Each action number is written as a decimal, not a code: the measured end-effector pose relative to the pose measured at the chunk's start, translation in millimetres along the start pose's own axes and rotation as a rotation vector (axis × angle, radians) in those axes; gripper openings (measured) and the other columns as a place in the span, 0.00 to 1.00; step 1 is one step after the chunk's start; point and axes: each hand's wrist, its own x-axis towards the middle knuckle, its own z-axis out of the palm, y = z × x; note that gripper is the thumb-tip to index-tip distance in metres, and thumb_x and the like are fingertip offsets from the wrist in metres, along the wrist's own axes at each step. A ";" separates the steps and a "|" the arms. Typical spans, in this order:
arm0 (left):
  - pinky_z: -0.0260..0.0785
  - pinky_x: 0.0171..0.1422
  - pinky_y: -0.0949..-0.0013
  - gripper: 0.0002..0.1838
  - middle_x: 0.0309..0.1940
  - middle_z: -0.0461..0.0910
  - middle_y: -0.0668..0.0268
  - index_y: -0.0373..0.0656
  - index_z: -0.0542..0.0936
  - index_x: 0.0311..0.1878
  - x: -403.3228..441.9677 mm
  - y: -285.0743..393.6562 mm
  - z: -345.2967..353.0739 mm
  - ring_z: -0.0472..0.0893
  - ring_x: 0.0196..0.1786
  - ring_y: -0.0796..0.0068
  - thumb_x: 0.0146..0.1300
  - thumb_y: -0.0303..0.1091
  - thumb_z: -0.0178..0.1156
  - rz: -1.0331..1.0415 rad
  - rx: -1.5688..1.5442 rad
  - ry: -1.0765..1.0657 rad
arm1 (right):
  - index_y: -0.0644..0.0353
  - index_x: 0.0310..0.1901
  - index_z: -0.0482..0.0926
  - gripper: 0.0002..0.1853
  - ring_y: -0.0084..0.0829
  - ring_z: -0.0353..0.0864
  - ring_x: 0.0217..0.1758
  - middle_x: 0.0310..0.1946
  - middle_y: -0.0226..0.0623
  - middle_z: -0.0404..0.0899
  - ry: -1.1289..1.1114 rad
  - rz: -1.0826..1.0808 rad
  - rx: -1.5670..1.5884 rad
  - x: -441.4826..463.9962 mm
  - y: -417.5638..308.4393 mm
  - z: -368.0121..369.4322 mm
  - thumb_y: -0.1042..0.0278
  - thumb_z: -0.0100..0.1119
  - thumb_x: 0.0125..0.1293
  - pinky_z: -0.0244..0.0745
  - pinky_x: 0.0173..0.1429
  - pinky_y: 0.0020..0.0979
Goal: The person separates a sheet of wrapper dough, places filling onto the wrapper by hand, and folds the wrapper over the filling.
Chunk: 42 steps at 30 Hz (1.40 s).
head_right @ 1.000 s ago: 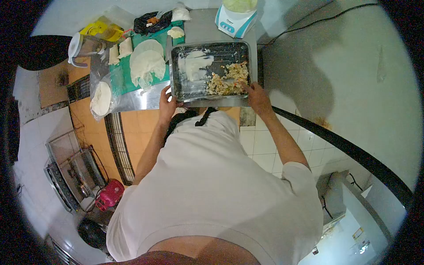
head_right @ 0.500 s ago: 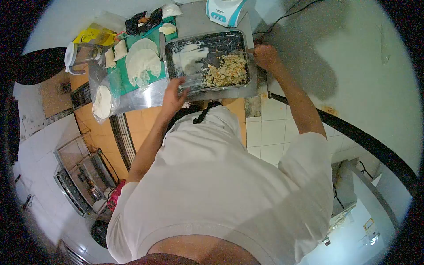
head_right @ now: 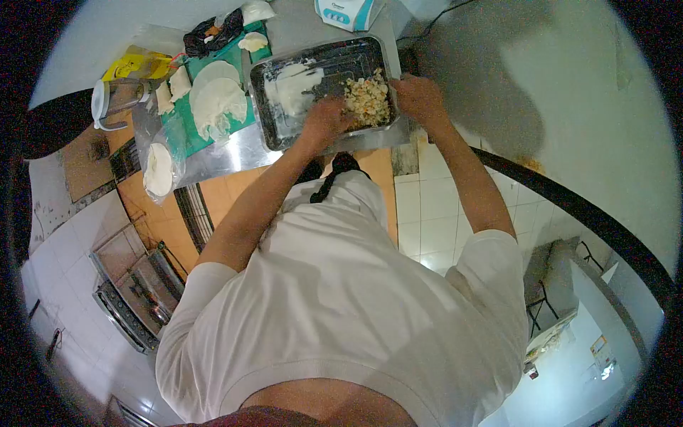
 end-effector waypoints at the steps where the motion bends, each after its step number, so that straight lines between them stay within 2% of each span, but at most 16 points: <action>1: 0.75 0.52 0.50 0.24 0.43 0.81 0.49 0.34 0.82 0.45 2.7 0.5 -2.3 0.81 0.48 0.47 0.60 0.49 0.67 -0.026 -0.005 -0.067 | 0.52 0.51 0.84 0.16 0.47 0.86 0.44 0.39 0.43 0.82 0.031 -0.009 0.013 0.2 1.0 1.2 0.67 0.53 0.64 0.82 0.45 0.48; 4: 0.76 0.51 0.49 0.22 0.40 0.82 0.48 0.35 0.84 0.39 1.6 -2.2 1.5 0.82 0.48 0.47 0.60 0.49 0.68 -0.012 0.001 0.044 | 0.54 0.50 0.83 0.14 0.47 0.86 0.43 0.37 0.44 0.81 -0.003 -0.004 -0.062 0.0 -0.6 -5.2 0.67 0.55 0.64 0.83 0.44 0.48; 7: 0.77 0.50 0.49 0.21 0.37 0.83 0.48 0.36 0.85 0.38 0.8 -2.9 1.9 0.83 0.46 0.47 0.60 0.49 0.68 -0.055 0.022 0.016 | 0.53 0.51 0.82 0.14 0.48 0.86 0.43 0.38 0.43 0.81 -0.090 0.029 -0.146 -9.8 -11.0 -10.0 0.66 0.55 0.64 0.83 0.42 0.48; 10: 0.77 0.50 0.48 0.20 0.35 0.84 0.49 0.38 0.85 0.37 7.6 0.6 2.1 0.83 0.45 0.47 0.60 0.48 0.68 -0.138 0.000 -0.073 | 0.55 0.49 0.82 0.13 0.48 0.87 0.42 0.39 0.44 0.82 -0.099 0.125 -0.080 -22.1 -32.3 -6.0 0.68 0.54 0.64 0.84 0.42 0.48; 13: 0.77 0.50 0.48 0.19 0.35 0.84 0.49 0.37 0.85 0.39 7.0 5.8 0.5 0.83 0.45 0.47 0.60 0.47 0.67 -0.171 -0.014 -0.090 | 0.53 0.54 0.82 0.19 0.46 0.84 0.37 0.35 0.43 0.83 0.026 0.083 -0.075 -30.8 -33.0 25.4 0.71 0.56 0.60 0.80 0.39 0.47; 16: 0.76 0.51 0.48 0.18 0.36 0.84 0.48 0.37 0.85 0.40 8.6 4.3 5.0 0.83 0.46 0.47 0.62 0.46 0.66 -0.112 -0.007 -0.047 | 0.54 0.53 0.83 0.19 0.47 0.84 0.35 0.34 0.43 0.82 0.050 0.049 -0.017 -28.0 -31.4 37.1 0.72 0.57 0.59 0.79 0.39 0.48; 19: 0.76 0.51 0.47 0.17 0.36 0.84 0.49 0.37 0.84 0.41 9.5 5.0 4.7 0.83 0.46 0.46 0.64 0.44 0.65 -0.092 -0.026 -0.030 | 0.55 0.42 0.86 0.11 0.49 0.87 0.40 0.38 0.46 0.85 -0.109 0.068 -0.021 -14.8 -22.7 40.3 0.67 0.56 0.63 0.84 0.44 0.49; 22: 0.75 0.51 0.47 0.16 0.37 0.84 0.49 0.37 0.84 0.41 13.6 3.5 7.8 0.83 0.46 0.45 0.65 0.42 0.64 -0.070 -0.056 -0.021 | 0.53 0.44 0.88 0.13 0.49 0.87 0.41 0.37 0.48 0.86 -0.030 0.129 0.128 -7.6 -21.9 34.0 0.65 0.58 0.61 0.83 0.47 0.51; 25: 0.74 0.52 0.48 0.15 0.35 0.83 0.49 0.37 0.83 0.42 12.1 3.0 9.0 0.82 0.47 0.46 0.65 0.41 0.64 -0.014 -0.060 0.081 | 0.52 0.50 0.88 0.17 0.50 0.86 0.41 0.38 0.49 0.86 -0.067 0.077 0.162 -0.1 -13.3 33.9 0.64 0.57 0.60 0.81 0.50 0.51; 28: 0.73 0.52 0.48 0.15 0.36 0.82 0.50 0.37 0.83 0.42 12.7 0.1 7.8 0.81 0.47 0.47 0.64 0.41 0.64 0.038 -0.069 0.141 | 0.54 0.43 0.89 0.14 0.49 0.85 0.40 0.34 0.46 0.86 0.007 0.071 0.210 3.0 -12.6 31.0 0.67 0.55 0.61 0.80 0.49 0.45; 31: 0.73 0.52 0.49 0.14 0.37 0.82 0.53 0.37 0.83 0.42 18.1 -4.8 8.7 0.80 0.48 0.49 0.63 0.40 0.65 0.087 -0.108 0.171 | 0.54 0.43 0.89 0.13 0.50 0.85 0.40 0.34 0.46 0.86 -0.053 0.131 0.325 3.1 -13.8 22.0 0.67 0.56 0.62 0.80 0.49 0.46; 37: 0.74 0.52 0.50 0.14 0.37 0.82 0.55 0.39 0.84 0.42 16.6 1.1 -9.7 0.80 0.48 0.51 0.62 0.40 0.65 0.096 -0.091 0.193 | 0.55 0.43 0.89 0.13 0.50 0.85 0.38 0.34 0.48 0.86 0.090 0.039 0.268 -1.2 -15.6 13.3 0.68 0.57 0.61 0.79 0.48 0.46; 40: 0.75 0.50 0.51 0.13 0.37 0.82 0.56 0.40 0.85 0.41 14.8 2.4 -20.0 0.81 0.47 0.53 0.61 0.40 0.66 0.105 -0.109 0.200 | 0.55 0.46 0.89 0.15 0.49 0.86 0.43 0.40 0.47 0.87 -0.076 0.129 0.330 3.8 -17.2 3.8 0.62 0.58 0.62 0.80 0.53 0.48; 42: 0.75 0.49 0.52 0.12 0.37 0.82 0.56 0.40 0.85 0.41 12.3 3.1 -27.6 0.82 0.46 0.53 0.60 0.39 0.66 0.092 -0.084 0.195 | 0.55 0.46 0.89 0.15 0.48 0.86 0.43 0.40 0.47 0.87 -0.063 0.090 0.296 4.5 -20.4 -4.6 0.63 0.58 0.61 0.80 0.53 0.48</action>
